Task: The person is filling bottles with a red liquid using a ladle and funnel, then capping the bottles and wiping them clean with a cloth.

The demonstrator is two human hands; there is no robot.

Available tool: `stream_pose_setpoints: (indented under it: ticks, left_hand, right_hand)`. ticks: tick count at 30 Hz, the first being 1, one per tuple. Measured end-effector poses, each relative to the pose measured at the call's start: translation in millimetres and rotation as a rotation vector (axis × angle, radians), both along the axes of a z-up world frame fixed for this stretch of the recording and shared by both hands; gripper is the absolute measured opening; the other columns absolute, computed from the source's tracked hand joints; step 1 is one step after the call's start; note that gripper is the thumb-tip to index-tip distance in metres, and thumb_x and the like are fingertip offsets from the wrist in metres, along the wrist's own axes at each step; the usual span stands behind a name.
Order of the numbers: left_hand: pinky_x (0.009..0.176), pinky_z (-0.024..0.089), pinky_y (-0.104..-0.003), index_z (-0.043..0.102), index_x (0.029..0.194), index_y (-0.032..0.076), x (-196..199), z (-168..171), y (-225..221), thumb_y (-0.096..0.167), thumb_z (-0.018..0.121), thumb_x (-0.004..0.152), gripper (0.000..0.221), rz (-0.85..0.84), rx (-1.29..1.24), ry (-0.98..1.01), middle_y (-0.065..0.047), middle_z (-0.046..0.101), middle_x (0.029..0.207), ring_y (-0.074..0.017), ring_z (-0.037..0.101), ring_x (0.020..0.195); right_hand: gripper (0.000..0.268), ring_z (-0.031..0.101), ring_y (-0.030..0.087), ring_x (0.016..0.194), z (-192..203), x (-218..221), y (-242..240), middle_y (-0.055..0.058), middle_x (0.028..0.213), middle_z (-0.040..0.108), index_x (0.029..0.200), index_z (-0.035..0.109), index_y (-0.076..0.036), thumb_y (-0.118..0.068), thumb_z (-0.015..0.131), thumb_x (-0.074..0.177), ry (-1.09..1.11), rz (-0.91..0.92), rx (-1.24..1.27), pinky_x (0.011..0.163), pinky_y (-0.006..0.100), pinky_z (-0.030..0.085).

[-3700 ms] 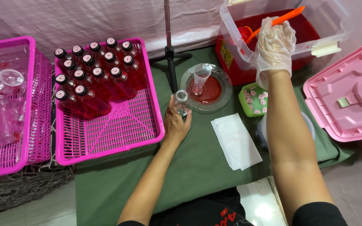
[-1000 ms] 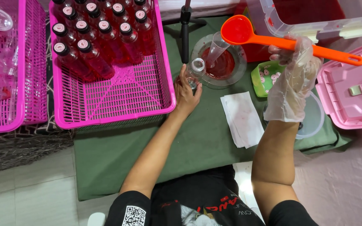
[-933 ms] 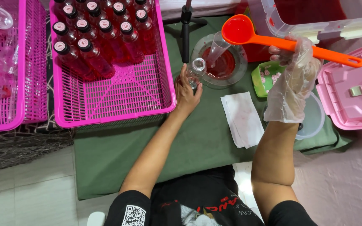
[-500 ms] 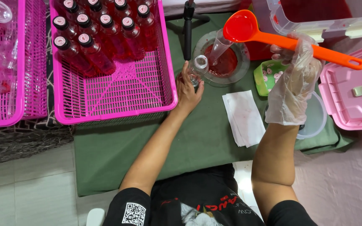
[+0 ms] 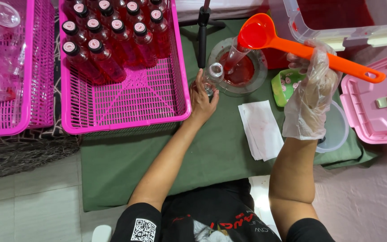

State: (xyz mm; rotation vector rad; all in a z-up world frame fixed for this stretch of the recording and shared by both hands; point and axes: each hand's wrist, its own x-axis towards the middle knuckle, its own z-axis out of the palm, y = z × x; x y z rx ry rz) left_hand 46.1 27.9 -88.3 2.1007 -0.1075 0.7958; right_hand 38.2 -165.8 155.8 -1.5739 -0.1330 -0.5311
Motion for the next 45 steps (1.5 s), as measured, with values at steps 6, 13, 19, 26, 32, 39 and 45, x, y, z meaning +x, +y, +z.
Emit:
stream_pose_setpoints:
  ticks: [6, 13, 19, 26, 32, 39, 45]
  left_hand:
    - [0.109, 0.044, -0.044, 0.017, 0.158, 0.001, -1.5, 2.0, 0.7, 0.025, 0.069, 0.095, 0.084, 0.006, 0.04, 0.001, -0.005, 0.066, 0.107, -0.0273, 0.06, 0.106]
    - [0.108, 0.045, -0.045, 0.019, 0.157, 0.001, 2.3, -0.9, 0.4, 0.027, 0.069, 0.094, 0.085, 0.027, 0.057, 0.023, -0.017, 0.057, 0.135, -0.0313, 0.06, 0.111]
    - [0.11, 0.043, -0.047, 0.018, 0.158, 0.002, 0.4, -3.1, -0.5, 0.026, 0.07, 0.094, 0.085, 0.028, 0.041, 0.026, -0.016, 0.063, 0.123, -0.0334, 0.06, 0.114]
    - [0.1, 0.051, -0.045, 0.035, 0.154, 0.0, 9.8, -12.6, 0.3, 0.034, 0.074, 0.083, 0.088, 0.131, 0.147, -0.091, -0.024, 0.065, 0.114, -0.0377, 0.065, 0.106]
    - [0.099, 0.051, -0.047, 0.036, 0.154, 0.0, 9.6, -15.1, -1.0, 0.035, 0.074, 0.083, 0.088, 0.133, 0.138, -0.072, -0.025, 0.065, 0.115, -0.0392, 0.065, 0.106]
    - [0.098, 0.052, -0.046, 0.037, 0.153, -0.001, 0.5, 6.7, 2.3, 0.035, 0.074, 0.083, 0.087, 0.129, 0.155, -0.069, -0.024, 0.065, 0.115, -0.0387, 0.066, 0.106]
    - [0.096, 0.053, -0.047, 0.037, 0.151, -0.003, -1.6, 16.6, 4.3, 0.035, 0.073, 0.083, 0.085, 0.097, 0.149, -0.056, -0.027, 0.064, 0.114, -0.041, 0.067, 0.105]
  right_hand:
    - [0.035, 0.075, 0.018, 0.076, -3.8, 2.2, -2.1, 0.013, 0.088, 0.075, 0.116, 0.068, -0.003, -0.033, 0.053, 0.106, -0.006, -0.019, -0.021, 0.071, 0.022, 0.063]
    - [0.032, 0.076, 0.019, 0.081, -2.2, 1.8, 1.7, 0.012, 0.094, 0.073, 0.113, 0.071, -0.004, -0.031, 0.059, 0.101, -0.044, -0.009, 0.033, 0.074, 0.025, 0.064]
    - [0.032, 0.074, 0.021, 0.085, -4.1, -3.0, 4.3, 0.011, 0.097, 0.07, 0.115, 0.07, -0.003, -0.03, 0.058, 0.102, -0.084, -0.003, 0.016, 0.077, 0.028, 0.062]
    - [0.033, 0.078, 0.026, 0.085, -6.6, -2.1, 2.4, 0.019, 0.091, 0.075, 0.126, 0.067, -0.005, -0.027, 0.048, 0.111, -0.142, -0.009, -0.17, 0.078, 0.027, 0.055]
    - [0.033, 0.076, 0.025, 0.093, -3.8, -10.5, 6.7, 0.018, 0.094, 0.074, 0.126, 0.067, -0.004, -0.027, 0.048, 0.11, -0.18, -0.009, -0.174, 0.087, 0.032, 0.059]
    - [0.035, 0.073, 0.027, 0.091, -6.3, -12.1, 1.9, 0.021, 0.095, 0.071, 0.125, 0.067, 0.001, -0.025, 0.048, 0.111, -0.252, 0.005, -0.217, 0.088, 0.039, 0.061]
    - [0.037, 0.073, 0.03, 0.093, -1.3, -18.2, -4.5, 0.023, 0.099, 0.071, 0.127, 0.067, 0.003, -0.025, 0.05, 0.109, -0.274, 0.001, -0.241, 0.09, 0.04, 0.06]
